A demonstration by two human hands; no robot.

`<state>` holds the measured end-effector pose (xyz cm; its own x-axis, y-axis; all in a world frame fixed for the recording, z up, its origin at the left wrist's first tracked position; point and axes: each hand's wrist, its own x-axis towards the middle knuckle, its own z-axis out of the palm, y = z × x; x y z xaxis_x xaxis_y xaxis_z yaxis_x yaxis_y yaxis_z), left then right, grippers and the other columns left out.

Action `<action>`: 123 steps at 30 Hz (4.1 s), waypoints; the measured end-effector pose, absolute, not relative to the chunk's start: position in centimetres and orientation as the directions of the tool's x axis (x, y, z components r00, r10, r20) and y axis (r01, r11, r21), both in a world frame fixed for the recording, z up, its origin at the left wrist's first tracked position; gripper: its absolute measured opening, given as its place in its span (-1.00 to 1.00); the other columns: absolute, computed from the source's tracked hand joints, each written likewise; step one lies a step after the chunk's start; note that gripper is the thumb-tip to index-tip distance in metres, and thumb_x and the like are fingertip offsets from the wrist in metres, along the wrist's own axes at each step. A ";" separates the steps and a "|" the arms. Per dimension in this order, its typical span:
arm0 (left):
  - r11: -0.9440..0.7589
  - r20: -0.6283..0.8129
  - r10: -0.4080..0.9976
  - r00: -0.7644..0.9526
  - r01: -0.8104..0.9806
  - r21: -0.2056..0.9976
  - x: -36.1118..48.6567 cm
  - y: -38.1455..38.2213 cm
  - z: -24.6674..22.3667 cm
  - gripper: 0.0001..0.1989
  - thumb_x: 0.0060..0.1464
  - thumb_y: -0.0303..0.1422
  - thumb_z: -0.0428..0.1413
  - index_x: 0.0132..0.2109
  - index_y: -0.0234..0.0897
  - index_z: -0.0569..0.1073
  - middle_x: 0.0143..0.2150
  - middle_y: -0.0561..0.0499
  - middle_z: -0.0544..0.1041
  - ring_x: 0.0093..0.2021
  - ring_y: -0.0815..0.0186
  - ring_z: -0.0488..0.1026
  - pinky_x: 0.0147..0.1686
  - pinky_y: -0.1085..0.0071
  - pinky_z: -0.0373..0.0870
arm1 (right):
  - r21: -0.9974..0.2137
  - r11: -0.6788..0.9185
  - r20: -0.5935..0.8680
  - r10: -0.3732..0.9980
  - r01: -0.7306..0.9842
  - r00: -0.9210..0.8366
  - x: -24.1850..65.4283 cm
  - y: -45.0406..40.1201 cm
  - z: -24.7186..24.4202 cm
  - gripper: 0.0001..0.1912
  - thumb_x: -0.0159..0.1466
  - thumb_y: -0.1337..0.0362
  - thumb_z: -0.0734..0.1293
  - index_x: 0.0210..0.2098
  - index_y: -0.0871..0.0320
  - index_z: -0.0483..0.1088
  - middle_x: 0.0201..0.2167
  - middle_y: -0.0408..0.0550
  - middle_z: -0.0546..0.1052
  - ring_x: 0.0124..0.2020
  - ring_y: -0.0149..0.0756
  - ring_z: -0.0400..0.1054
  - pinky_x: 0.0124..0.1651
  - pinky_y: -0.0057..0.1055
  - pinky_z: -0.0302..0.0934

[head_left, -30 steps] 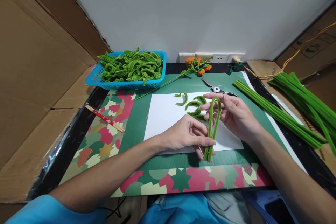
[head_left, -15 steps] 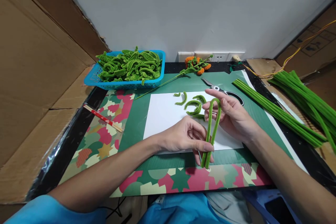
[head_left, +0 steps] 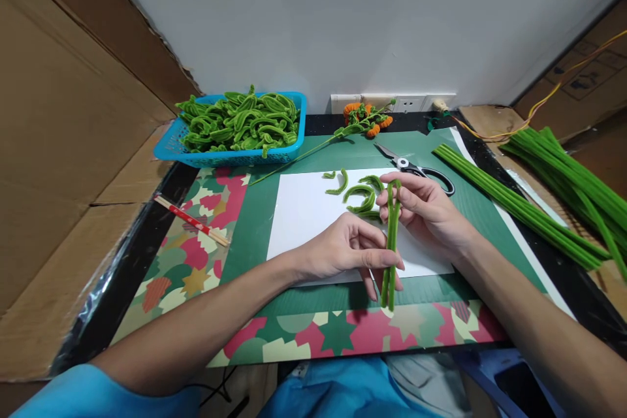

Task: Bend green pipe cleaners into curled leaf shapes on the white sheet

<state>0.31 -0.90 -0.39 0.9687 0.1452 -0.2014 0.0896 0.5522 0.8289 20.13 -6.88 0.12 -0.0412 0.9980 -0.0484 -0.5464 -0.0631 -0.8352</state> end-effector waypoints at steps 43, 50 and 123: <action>0.495 -0.243 0.099 0.965 0.164 0.854 0.3 -1.0 0.0 -0.61 0.10 -0.14 0.47 -0.23 -0.45 0.65 -0.31 -0.24 0.75 -0.40 0.20 0.73 -0.41 0.45 0.67 | -0.888 -0.003 -0.026 0.999 -0.459 0.044 20.1 -6.7 -0.4 -0.66 0.03 0.13 0.75 -0.25 0.07 0.71 -0.39 -0.08 0.74 -0.41 -0.34 0.63 -0.28 -0.47 0.54; 0.502 -0.263 0.114 0.958 0.173 0.847 0.3 -0.9 -0.1 -0.60 0.10 -0.13 0.47 -0.24 -0.44 0.64 -0.32 -0.24 0.75 -0.41 0.19 0.72 -0.44 0.45 0.66 | -0.905 0.003 -0.033 0.996 -0.426 0.078 20.3 -6.8 -0.1 -0.66 0.05 0.12 0.74 -0.25 0.08 0.70 -0.41 -0.07 0.72 -0.43 -0.27 0.62 -0.24 -0.33 0.58; 0.446 -0.262 0.238 0.935 0.135 0.885 -0.1 -0.5 0.1 -0.76 0.23 -0.28 0.40 -0.23 -0.44 0.66 -0.30 -0.21 0.75 -0.39 0.23 0.73 -0.41 0.48 0.64 | -0.904 0.159 0.072 0.972 -0.397 0.226 20.1 -5.7 -0.4 -0.72 0.11 0.12 0.70 -0.33 0.17 0.73 -0.45 -0.01 0.71 -0.46 -0.28 0.62 -0.39 -0.44 0.52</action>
<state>-0.07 -0.46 0.12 0.9354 0.2375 -0.2618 0.1345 0.4457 0.8850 20.12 -5.71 -0.38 0.2259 0.9715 0.0718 -0.3972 0.1591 -0.9038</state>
